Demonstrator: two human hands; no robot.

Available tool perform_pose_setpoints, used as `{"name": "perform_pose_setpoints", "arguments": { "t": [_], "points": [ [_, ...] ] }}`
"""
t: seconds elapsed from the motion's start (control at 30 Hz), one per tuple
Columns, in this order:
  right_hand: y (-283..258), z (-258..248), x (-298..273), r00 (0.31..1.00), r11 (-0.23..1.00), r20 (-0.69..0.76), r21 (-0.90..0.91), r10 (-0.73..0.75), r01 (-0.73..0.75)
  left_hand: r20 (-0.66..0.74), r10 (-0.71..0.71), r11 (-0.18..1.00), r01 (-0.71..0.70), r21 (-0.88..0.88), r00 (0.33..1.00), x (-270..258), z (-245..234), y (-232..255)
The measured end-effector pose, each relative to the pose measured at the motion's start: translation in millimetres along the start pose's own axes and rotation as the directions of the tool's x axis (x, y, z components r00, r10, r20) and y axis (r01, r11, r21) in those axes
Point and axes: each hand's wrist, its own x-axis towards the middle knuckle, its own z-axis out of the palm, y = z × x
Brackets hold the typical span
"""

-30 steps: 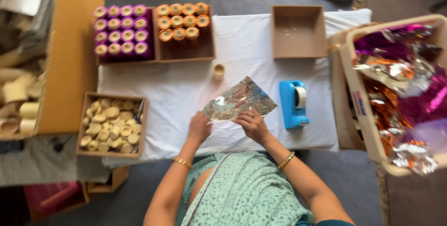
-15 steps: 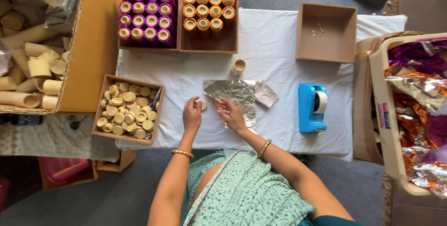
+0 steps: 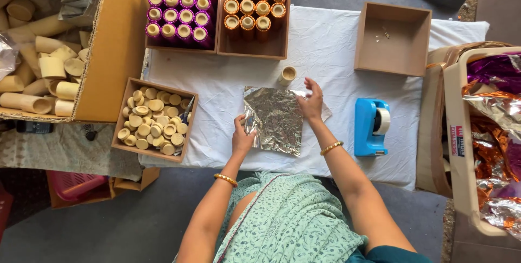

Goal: The person sits at a table and wraps small cylindrical candle holders with shiny metallic foil. They pick up a candle, wrap it in foil, and place it into a cardboard box. The person also wipes the candle holders with a cloth before wrapping them.

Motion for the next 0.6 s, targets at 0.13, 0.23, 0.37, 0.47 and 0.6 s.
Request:
{"name": "perform_pose_setpoints", "arguments": {
  "t": [0.13,0.23,0.37,0.47,0.6],
  "points": [
    [-3,25,21,0.993,0.999,0.12,0.032,0.012,-0.016,0.018,-0.087,0.991,0.089,-0.102,0.996,14,8,-22],
    [15,47,39,0.984,0.998,0.176,0.066,-0.011,-0.001,0.031,-0.075,0.965,0.08,-0.25,0.997,26,12,-31],
    [23,60,52,0.99,0.998,0.123,0.003,-0.069,0.07,0.064,-0.146,0.876,0.159,-0.455,0.987,22,-1,-27],
    [-11,43,53,0.981,0.983,0.064,0.011,-0.182,0.182,0.063,-0.169,0.853,0.178,-0.491,0.984,23,-8,-21],
    [-44,10,35,0.947,0.955,0.118,0.045,-0.298,0.294,0.042,-0.181,0.828,0.175,-0.533,0.983,25,-10,-9]
  ]
}}
